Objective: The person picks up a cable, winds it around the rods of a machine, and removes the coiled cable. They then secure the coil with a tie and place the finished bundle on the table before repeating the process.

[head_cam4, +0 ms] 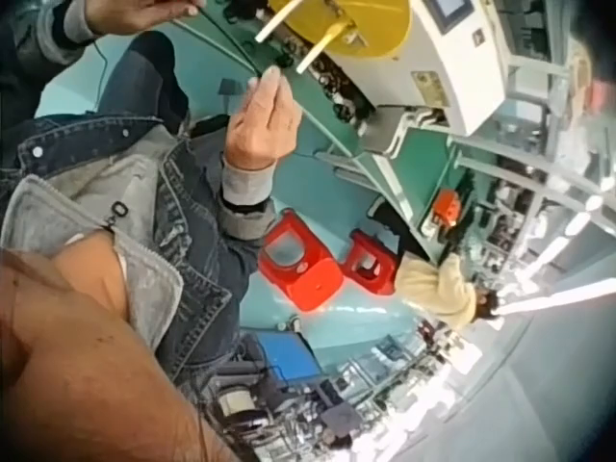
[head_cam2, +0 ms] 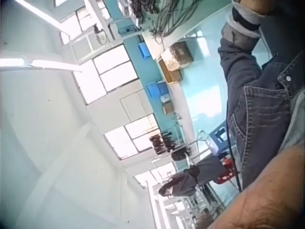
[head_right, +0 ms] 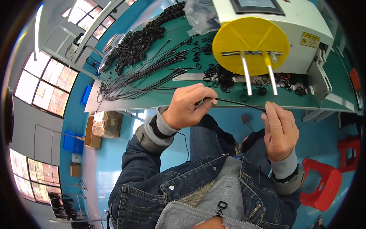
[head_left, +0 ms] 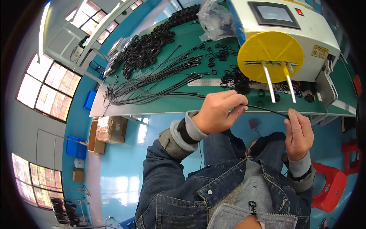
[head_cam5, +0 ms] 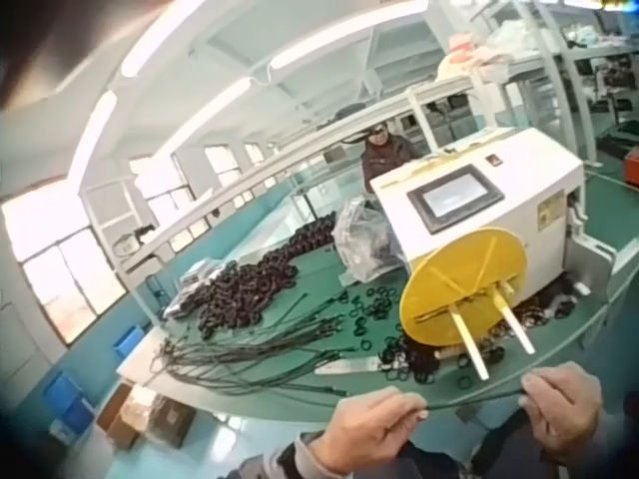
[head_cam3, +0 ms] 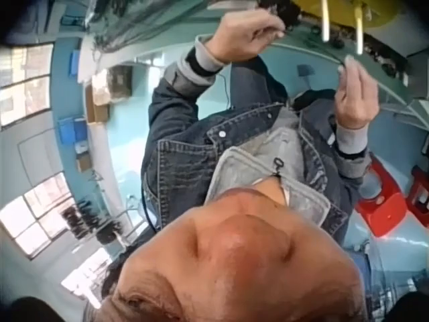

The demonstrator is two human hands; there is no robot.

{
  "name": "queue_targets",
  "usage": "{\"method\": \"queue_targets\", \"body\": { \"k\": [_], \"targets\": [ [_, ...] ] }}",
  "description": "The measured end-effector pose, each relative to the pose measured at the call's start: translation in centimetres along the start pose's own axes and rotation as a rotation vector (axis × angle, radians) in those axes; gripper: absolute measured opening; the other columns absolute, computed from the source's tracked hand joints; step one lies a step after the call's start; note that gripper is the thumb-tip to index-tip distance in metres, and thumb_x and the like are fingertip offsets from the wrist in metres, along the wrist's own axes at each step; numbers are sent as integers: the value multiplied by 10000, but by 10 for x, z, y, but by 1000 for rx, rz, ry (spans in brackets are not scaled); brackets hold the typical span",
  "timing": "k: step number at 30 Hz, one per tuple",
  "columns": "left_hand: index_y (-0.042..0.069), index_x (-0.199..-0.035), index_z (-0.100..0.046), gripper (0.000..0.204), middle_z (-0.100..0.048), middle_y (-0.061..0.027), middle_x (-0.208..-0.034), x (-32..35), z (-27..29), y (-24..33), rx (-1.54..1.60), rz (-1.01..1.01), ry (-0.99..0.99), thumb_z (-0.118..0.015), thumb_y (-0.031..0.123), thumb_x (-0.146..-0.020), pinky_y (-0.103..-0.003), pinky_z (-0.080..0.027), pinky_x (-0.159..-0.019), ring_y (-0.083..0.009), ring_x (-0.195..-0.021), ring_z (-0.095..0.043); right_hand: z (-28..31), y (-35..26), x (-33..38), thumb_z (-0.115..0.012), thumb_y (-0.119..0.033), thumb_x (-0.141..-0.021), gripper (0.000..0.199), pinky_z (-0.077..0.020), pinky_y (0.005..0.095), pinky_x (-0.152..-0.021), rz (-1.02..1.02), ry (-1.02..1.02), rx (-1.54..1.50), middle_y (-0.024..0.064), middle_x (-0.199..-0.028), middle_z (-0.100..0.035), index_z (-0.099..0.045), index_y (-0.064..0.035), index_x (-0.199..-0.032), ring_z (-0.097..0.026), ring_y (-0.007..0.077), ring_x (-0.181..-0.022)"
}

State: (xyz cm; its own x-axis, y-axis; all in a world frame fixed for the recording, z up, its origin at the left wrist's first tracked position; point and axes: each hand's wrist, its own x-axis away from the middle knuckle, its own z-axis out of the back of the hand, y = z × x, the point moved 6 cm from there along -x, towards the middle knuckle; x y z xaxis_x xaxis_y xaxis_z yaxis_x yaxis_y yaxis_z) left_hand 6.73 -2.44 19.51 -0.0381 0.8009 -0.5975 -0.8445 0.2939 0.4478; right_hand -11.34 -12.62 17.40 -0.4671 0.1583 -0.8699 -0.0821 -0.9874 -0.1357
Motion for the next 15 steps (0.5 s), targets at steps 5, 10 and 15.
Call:
{"method": "queue_targets", "body": {
  "k": [5,10,15],
  "targets": [
    [14,-888,-620,145,-572,-56,-687,-14,-29,8,193,213,75,-642,-2,-746,-227,-411,-514,-111,-574,-517,7,29,6,-663,50,-701,230,-504,346,-647,-93,63,-22,181,-853,-617,-602,39,-923,-608,312,-731],
    [-17,-935,-638,153,-601,-7,-719,-44,-48,-18,180,232,153,-631,5,-783,-188,-414,-557,-50,-617,-511,-20,78,-1,-668,9,-711,167,-494,324,-591,-195,212,-91,156,-782,-604,-597,19,-862,-600,305,-678],
    [-43,-896,-638,128,-617,-40,-728,-59,-63,-52,312,357,244,-632,32,-793,-198,-430,-580,-69,-625,-522,-56,112,1,-636,-104,-760,110,-471,357,-538,-307,232,-92,118,-722,-583,-560,-36,-803,-575,300,-630]
  ]
}}
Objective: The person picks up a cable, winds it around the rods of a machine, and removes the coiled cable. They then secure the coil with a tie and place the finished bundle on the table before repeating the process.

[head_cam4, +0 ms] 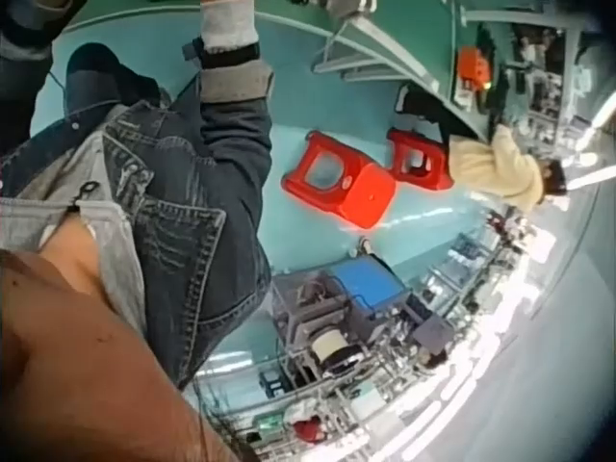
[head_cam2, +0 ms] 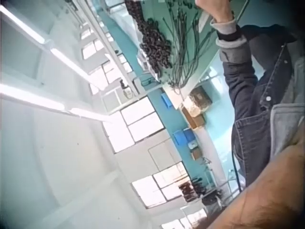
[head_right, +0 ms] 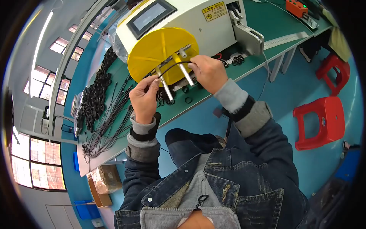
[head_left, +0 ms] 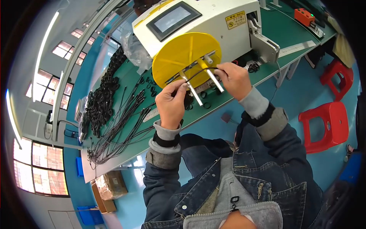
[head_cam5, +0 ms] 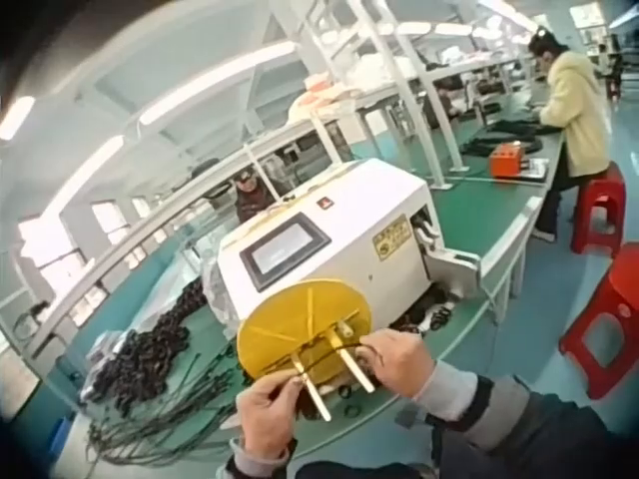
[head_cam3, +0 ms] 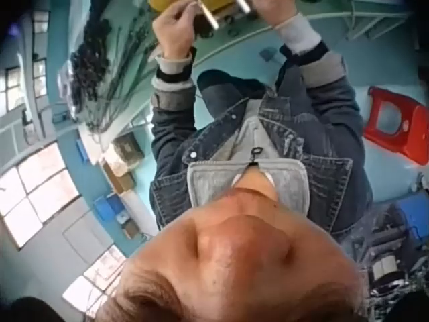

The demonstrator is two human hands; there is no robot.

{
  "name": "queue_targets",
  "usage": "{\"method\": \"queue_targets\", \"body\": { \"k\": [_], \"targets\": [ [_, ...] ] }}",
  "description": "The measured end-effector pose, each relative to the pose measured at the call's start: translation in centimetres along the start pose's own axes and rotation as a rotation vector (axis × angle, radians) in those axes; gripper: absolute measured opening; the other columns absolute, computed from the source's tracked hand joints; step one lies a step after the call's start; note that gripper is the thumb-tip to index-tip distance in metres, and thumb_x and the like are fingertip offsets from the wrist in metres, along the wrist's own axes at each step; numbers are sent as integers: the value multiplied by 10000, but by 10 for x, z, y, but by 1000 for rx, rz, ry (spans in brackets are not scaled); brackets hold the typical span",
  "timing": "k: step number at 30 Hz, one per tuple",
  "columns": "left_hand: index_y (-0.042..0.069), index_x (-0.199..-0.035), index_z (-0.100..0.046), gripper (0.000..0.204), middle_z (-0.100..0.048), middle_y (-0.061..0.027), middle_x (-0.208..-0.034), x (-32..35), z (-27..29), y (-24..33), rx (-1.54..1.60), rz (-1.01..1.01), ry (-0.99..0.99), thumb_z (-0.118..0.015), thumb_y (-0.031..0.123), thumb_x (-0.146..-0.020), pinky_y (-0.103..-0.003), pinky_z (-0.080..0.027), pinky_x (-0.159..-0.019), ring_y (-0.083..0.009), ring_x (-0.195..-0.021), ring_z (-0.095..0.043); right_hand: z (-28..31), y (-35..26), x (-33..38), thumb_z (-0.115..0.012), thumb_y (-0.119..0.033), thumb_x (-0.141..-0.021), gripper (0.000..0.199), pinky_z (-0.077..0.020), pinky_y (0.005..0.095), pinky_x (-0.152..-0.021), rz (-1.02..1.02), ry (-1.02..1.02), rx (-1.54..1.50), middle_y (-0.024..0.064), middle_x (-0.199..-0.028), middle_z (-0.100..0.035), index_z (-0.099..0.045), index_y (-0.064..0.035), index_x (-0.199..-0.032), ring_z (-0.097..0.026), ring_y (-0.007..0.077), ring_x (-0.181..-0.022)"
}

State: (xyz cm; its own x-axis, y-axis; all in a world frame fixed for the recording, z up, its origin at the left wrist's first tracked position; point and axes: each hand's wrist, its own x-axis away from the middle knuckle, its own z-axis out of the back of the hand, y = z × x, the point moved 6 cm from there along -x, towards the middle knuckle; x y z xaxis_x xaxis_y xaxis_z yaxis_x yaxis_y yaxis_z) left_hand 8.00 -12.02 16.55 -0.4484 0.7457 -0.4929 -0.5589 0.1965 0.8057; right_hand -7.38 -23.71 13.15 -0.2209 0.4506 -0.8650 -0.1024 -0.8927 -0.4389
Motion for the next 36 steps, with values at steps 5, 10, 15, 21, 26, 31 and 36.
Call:
{"method": "queue_targets", "body": {
  "k": [5,10,15,21,26,31,36],
  "targets": [
    [-58,-909,-636,143,-630,-50,-748,-12,-6,-6,29,-16,-1,-624,35,-802,-194,-441,-607,-70,-649,-540,-26,21,-7,-629,-113,-764,107,-471,344,-538,-110,-42,37,122,-705,-593,-586,-25,-806,-587,288,-618],
    [-49,-918,-642,142,-635,-52,-755,-13,-3,-8,-41,-23,25,-617,35,-807,-203,-446,-610,-75,-659,-544,-21,38,9,-626,-105,-767,94,-463,319,-519,-226,-42,46,117,-689,-599,-611,-22,-809,-586,264,-579],
    [-39,-918,-647,135,-635,-52,-756,-4,5,-13,-34,-35,73,-618,29,-805,-208,-446,-607,-87,-656,-547,9,35,45,-629,-106,-768,89,-446,299,-492,-267,61,-2,113,-665,-596,-616,-21,-789,-570,236,-534],
    [-20,-934,-648,150,-603,-72,-718,7,18,13,-279,-280,186,-637,27,-791,-220,-431,-563,-109,-605,-534,19,28,76,-626,-109,-775,102,-421,269,-464,-394,-101,-66,109,-618,-587,-617,-7,-778,-549,180,-493],
    [-8,-961,-645,181,-573,-77,-684,18,20,18,-331,-299,152,-648,39,-786,-227,-409,-524,-112,-567,-506,18,25,90,-621,-102,-776,101,-416,261,-464,-490,-203,-108,102,-599,-584,-614,-1,-776,-544,149,-494],
    [-4,-972,-644,192,-565,-70,-675,27,18,15,-337,-276,151,-650,50,-788,-223,-400,-513,-110,-558,-490,13,28,100,-619,-96,-774,101,-416,264,-467,-522,-271,-145,99,-600,-585,-613,5,-784,-539,140,-496],
    [-2,-974,-645,191,-561,-72,-681,37,14,16,-321,-252,164,-647,56,-792,-225,-400,-521,-114,-562,-486,12,31,105,-621,-112,-770,104,-431,282,-468,-547,-296,-154,106,-595,-584,-606,-9,-760,-559,185,-499]
  ]
}}
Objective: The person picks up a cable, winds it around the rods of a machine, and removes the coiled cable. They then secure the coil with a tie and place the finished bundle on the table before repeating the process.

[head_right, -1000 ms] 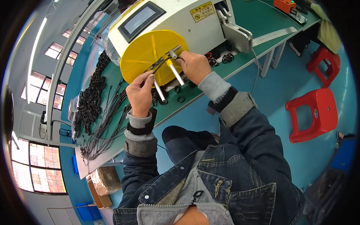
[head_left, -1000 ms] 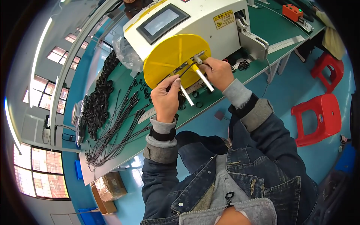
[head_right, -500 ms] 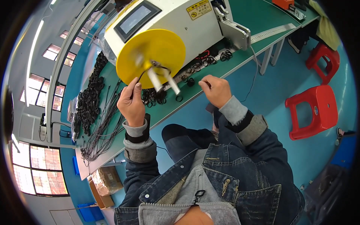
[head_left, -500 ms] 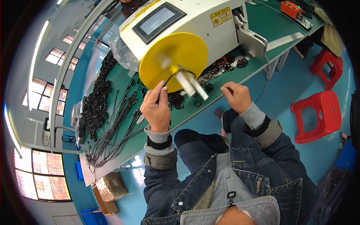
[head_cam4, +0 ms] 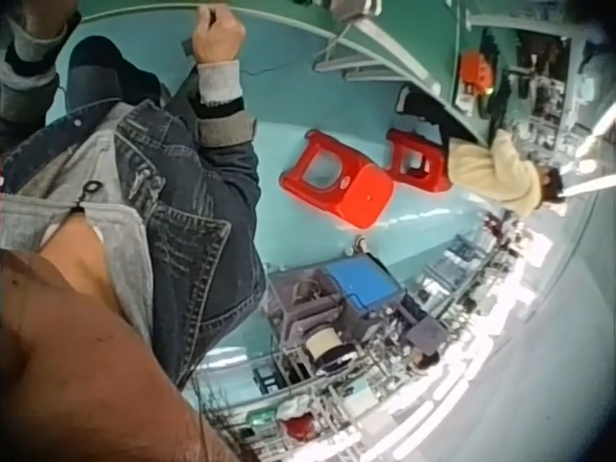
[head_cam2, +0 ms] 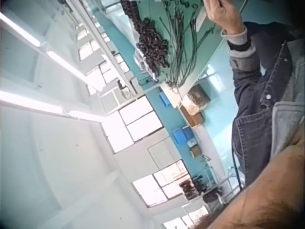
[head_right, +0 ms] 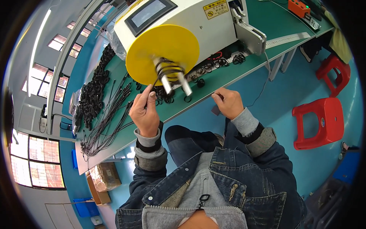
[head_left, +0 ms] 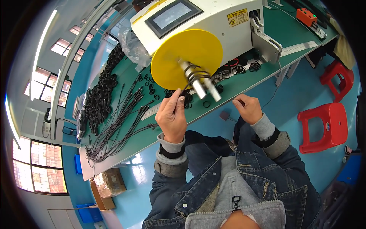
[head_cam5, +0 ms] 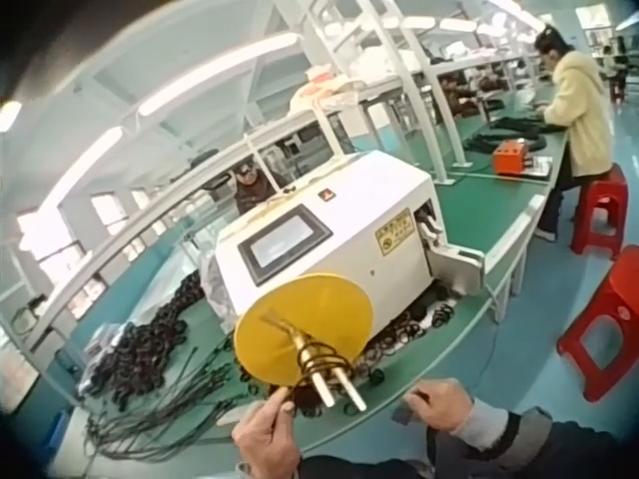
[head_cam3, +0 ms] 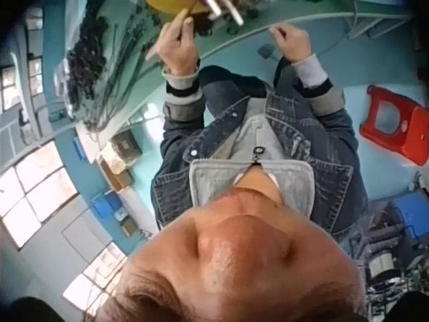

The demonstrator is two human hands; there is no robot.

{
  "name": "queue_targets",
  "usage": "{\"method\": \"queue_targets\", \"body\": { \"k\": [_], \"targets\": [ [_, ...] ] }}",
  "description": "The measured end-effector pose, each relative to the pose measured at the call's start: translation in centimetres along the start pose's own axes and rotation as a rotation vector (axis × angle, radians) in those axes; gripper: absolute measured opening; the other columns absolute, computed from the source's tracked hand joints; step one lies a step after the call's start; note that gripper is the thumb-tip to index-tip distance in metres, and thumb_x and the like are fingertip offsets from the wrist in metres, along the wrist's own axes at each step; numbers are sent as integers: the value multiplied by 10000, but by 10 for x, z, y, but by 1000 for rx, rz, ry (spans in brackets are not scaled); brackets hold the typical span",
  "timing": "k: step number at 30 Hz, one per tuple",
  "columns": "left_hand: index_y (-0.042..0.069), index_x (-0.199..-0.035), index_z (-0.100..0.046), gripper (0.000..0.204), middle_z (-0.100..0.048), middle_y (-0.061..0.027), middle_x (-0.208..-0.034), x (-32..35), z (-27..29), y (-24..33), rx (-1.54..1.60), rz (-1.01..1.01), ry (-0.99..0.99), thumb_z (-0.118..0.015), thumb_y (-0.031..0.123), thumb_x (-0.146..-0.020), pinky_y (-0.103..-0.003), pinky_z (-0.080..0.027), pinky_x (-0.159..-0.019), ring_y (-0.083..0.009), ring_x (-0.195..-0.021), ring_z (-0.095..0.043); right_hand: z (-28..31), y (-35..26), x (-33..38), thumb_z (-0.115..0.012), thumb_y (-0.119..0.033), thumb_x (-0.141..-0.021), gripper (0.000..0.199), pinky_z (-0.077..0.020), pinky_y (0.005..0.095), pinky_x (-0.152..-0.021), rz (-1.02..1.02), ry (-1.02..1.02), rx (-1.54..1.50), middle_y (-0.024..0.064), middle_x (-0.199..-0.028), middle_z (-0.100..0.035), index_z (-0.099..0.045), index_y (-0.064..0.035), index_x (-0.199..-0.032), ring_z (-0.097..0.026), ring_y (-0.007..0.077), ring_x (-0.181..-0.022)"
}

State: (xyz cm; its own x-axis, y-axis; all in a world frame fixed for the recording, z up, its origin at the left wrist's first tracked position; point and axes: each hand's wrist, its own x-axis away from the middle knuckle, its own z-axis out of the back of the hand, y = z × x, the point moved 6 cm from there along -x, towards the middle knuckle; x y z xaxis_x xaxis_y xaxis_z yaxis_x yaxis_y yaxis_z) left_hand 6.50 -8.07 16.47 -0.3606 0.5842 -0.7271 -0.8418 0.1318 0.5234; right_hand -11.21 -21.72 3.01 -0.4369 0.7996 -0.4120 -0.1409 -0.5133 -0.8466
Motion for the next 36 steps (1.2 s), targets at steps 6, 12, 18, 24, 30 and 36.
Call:
{"method": "queue_targets", "body": {
  "k": [6,12,18,24,30,36],
  "targets": [
    [-4,-966,-646,187,-571,-86,-712,8,-12,2,100,65,16,-644,28,-782,-234,-414,-540,-139,-581,-508,2,-8,-1,-613,-78,-776,91,-420,252,-478,-16,-38,-17,88,-599,-583,-609,13,-789,-537,133,-507],
    [-8,-919,-649,175,-568,-98,-748,-14,-28,33,-17,-188,21,-655,-6,-744,-247,-424,-547,-172,-614,-528,18,-57,-20,-634,-81,-754,87,-428,273,-473,100,52,-132,99,-614,-583,-601,0,-760,-546,169,-501],
    [2,-802,-651,137,-504,-85,-706,-20,-42,47,-74,-257,-43,-695,-1,-673,-287,-406,-535,-206,-618,-481,18,-89,-48,-645,-46,-736,72,-424,249,-485,293,80,-254,72,-627,-578,-606,8,-765,-532,133,-519],
    [-23,-930,-586,252,-470,-144,-822,-25,-47,44,-44,-69,-169,-634,-1,-683,-350,-388,-674,-253,-759,-451,10,-77,-64,-699,-61,-670,253,-447,262,-521,254,-2,-167,93,-768,-596,-594,-13,-895,-565,155,-621],
    [-124,-1272,-255,589,-316,-317,-1232,-18,-54,28,-139,37,-377,-498,78,-776,-422,-247,-992,-409,-1137,-336,9,-74,-78,-749,-92,-618,623,-495,276,-693,344,87,-175,146,-1081,-534,-471,-7,-1169,-571,206,-887],
    [-172,-1294,-120,648,-200,-349,-1313,-20,-57,24,-201,74,-527,-455,157,-847,-424,-185,-1040,-448,-1208,-259,-15,-61,-86,-760,-103,-633,857,-451,302,-883,176,-242,-424,164,-1207,-435,-273,-3,-1330,-498,228,-1060]
  ]
}}
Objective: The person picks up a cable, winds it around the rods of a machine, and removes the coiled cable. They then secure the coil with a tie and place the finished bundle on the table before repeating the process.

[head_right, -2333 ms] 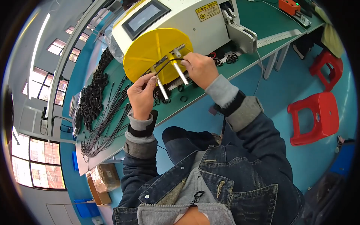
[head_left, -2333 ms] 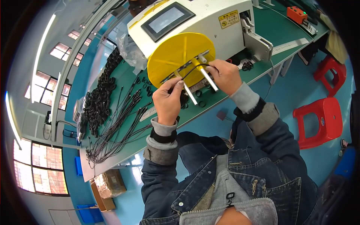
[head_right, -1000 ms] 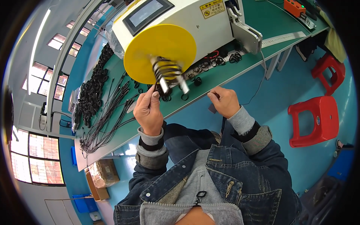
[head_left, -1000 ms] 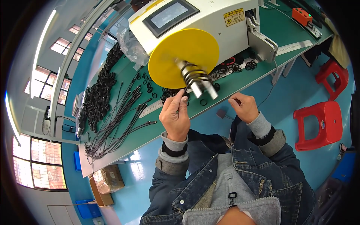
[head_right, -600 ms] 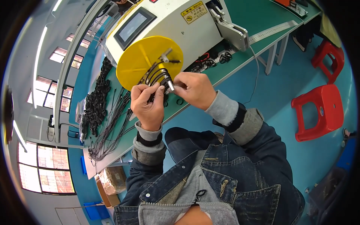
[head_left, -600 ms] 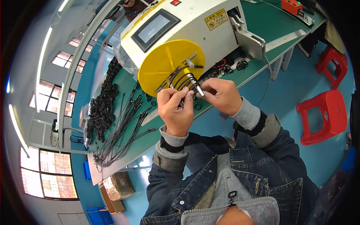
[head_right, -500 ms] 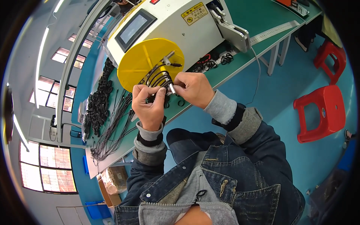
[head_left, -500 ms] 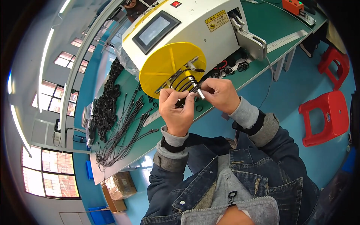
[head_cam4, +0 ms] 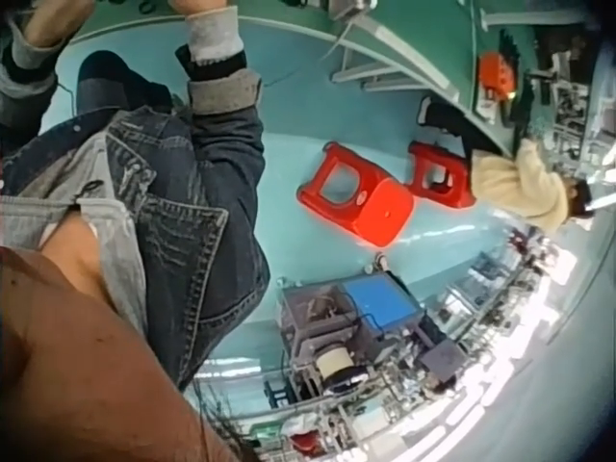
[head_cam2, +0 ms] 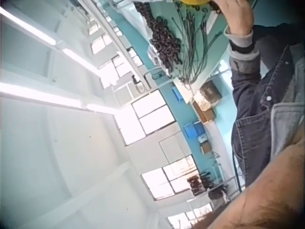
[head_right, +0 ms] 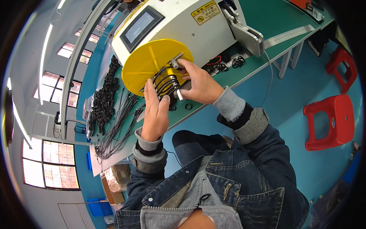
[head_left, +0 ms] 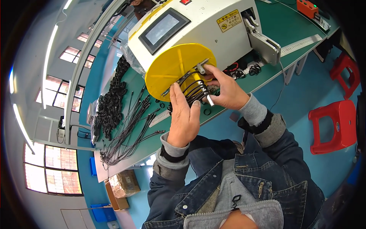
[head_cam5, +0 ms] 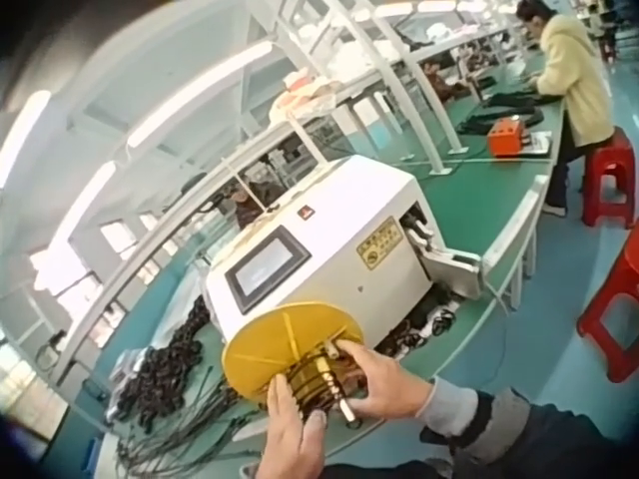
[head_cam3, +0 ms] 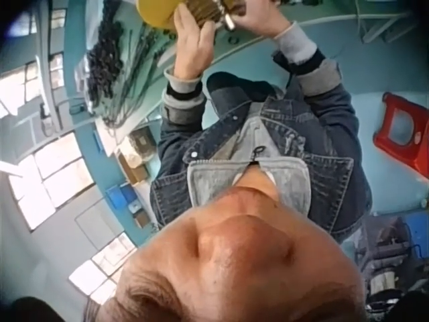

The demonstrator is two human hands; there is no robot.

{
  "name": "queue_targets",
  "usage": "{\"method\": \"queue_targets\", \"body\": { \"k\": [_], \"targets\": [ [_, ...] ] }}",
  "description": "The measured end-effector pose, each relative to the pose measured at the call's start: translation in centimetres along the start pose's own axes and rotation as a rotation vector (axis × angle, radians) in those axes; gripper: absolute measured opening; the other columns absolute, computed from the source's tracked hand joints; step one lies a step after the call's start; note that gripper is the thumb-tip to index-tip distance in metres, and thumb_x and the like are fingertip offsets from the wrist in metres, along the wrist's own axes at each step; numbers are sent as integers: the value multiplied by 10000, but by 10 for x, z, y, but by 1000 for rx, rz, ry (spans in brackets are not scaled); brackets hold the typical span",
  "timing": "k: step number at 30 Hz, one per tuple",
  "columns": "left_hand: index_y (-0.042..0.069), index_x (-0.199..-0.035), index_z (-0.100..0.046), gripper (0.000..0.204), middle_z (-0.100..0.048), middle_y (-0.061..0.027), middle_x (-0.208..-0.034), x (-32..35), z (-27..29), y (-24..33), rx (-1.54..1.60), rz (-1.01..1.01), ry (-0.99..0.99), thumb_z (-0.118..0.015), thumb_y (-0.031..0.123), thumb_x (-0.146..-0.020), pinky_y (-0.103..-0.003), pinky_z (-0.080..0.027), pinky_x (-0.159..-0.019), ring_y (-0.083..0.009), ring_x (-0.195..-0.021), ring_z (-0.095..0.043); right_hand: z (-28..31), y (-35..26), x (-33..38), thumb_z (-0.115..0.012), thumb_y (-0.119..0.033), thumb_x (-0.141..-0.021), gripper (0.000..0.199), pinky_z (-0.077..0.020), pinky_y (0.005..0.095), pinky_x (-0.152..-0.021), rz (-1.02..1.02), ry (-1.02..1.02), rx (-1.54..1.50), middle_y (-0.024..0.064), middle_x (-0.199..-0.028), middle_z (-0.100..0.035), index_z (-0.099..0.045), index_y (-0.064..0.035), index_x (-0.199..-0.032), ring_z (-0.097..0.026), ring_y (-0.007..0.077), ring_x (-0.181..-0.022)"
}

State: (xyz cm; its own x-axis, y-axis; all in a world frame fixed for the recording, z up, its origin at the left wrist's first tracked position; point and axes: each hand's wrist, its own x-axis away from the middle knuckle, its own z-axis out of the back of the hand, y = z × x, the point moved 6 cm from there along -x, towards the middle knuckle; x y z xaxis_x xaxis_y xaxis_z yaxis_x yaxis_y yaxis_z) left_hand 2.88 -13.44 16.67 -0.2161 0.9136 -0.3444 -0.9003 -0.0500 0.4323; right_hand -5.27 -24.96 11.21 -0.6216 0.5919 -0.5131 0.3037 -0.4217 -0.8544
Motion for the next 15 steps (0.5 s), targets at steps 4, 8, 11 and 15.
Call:
{"method": "queue_targets", "body": {
  "k": [4,8,11,15],
  "targets": [
    [-176,-1293,-124,634,-245,-342,-1275,0,0,0,3,-27,47,-447,181,-881,-416,-208,-1028,-437,-1183,-289,-17,10,-3,-751,-85,-654,895,-426,302,-915,-23,-13,-370,155,-1224,-420,-207,-15,-1362,-466,213,-1099],
    [-163,-1297,-136,612,-298,-320,-1214,-1,0,1,26,-85,92,-442,182,-895,-405,-252,-997,-414,-1134,-336,-27,8,0,-700,-53,-711,854,-444,306,-887,18,27,-611,148,-1220,-426,-160,-8,-1371,-488,208,-1058],
    [-149,-1295,-171,578,-339,-296,-1155,-2,3,5,78,-116,110,-444,163,-892,-397,-293,-963,-395,-1080,-377,-30,8,4,-664,-27,-742,796,-457,301,-865,5,66,-657,144,-1209,-439,-168,0,-1363,-506,201,-1029],
    [-107,-1241,-293,461,-366,-265,-1095,-6,5,7,91,-92,42,-448,146,-888,-400,-342,-903,-391,-984,-424,-35,8,12,-630,7,-759,681,-462,280,-828,-20,158,-604,134,-1156,-483,-246,10,-1321,-525,177,-989]
  ]
}}
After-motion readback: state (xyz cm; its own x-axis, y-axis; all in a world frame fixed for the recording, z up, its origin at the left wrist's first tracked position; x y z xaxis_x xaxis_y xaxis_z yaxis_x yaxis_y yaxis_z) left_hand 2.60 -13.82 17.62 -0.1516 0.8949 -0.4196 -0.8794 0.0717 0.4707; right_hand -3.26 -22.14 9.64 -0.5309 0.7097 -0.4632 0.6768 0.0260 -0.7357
